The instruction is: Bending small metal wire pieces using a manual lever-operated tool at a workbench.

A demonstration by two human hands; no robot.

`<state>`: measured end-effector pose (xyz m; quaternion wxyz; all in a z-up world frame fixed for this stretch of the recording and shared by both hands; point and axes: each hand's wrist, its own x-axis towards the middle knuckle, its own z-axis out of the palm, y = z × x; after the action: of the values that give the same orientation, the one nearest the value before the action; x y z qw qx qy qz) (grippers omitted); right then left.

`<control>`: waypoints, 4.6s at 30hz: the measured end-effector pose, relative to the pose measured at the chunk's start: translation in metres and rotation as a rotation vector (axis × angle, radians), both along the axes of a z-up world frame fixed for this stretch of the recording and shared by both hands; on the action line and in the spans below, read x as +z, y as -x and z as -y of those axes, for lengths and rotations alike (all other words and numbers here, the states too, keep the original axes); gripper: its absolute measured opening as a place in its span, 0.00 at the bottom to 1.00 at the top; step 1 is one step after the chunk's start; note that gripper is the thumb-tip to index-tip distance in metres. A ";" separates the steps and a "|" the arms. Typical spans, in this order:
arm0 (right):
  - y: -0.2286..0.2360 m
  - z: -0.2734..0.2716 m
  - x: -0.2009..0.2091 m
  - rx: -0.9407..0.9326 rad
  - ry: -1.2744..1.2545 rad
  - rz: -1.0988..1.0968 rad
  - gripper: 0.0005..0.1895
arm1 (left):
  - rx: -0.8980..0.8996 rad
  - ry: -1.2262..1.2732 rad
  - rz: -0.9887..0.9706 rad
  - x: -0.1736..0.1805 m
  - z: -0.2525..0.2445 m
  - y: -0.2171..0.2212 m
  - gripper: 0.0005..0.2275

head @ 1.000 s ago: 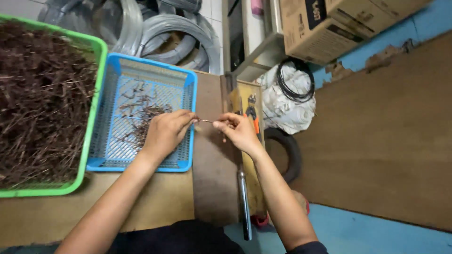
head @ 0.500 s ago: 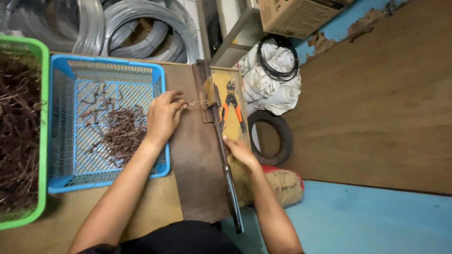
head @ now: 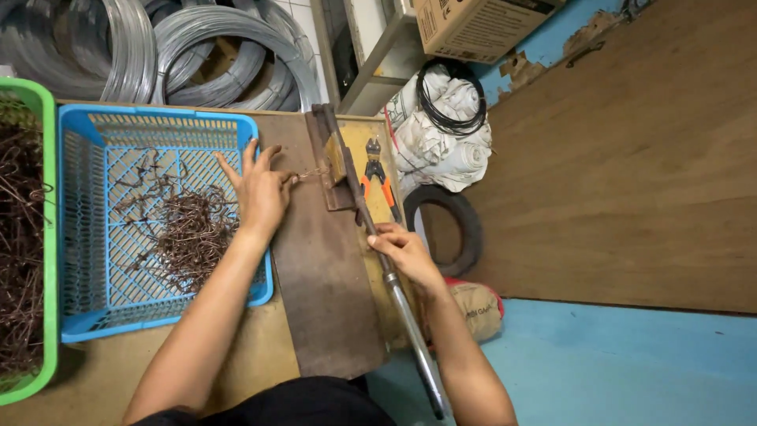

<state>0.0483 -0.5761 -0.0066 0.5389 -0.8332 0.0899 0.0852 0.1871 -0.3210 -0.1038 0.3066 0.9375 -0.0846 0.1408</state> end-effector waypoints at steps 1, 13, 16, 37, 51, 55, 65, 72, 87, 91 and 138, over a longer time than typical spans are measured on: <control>0.000 -0.006 0.013 0.000 0.002 0.000 0.10 | 0.000 0.002 0.000 -0.002 0.003 -0.001 0.01; 0.001 -0.004 0.016 0.093 0.014 0.019 0.10 | 0.001 -0.116 -0.003 -0.011 0.018 -0.009 0.04; 0.000 -0.002 0.014 0.104 0.030 0.027 0.11 | -0.025 -0.092 -0.085 0.006 0.018 -0.008 0.07; 0.009 -0.013 -0.008 0.104 0.007 -0.001 0.14 | -0.009 0.096 0.020 -0.038 0.071 -0.023 0.04; 0.030 -0.069 0.033 -0.235 -0.388 -0.486 0.24 | -0.214 0.037 0.073 -0.028 0.054 -0.036 0.06; 0.030 -0.042 -0.035 -0.204 -0.460 -0.630 0.37 | -0.212 0.078 0.065 -0.033 0.053 -0.036 0.07; 0.005 -0.068 0.005 -0.274 -0.276 -0.891 0.43 | -0.244 0.102 0.118 -0.033 0.054 -0.033 0.08; 0.004 -0.075 -0.005 -0.389 -0.086 -0.788 0.43 | -0.226 0.119 0.128 -0.031 0.052 -0.033 0.07; 0.004 -0.059 -0.063 -0.344 0.418 -0.718 0.55 | -0.204 0.164 0.103 -0.019 0.056 -0.025 0.06; 0.007 -0.061 -0.063 -0.329 0.451 -0.700 0.55 | -0.186 0.194 0.095 -0.028 0.055 -0.020 0.06; 0.013 -0.053 -0.071 -0.358 0.175 -0.494 0.45 | -0.146 0.169 0.363 -0.006 0.048 -0.016 0.02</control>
<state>0.0349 -0.5229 -0.0773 0.4334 -0.8015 0.3703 0.1807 0.2032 -0.3693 -0.1096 0.3735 0.8591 -0.1939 0.2914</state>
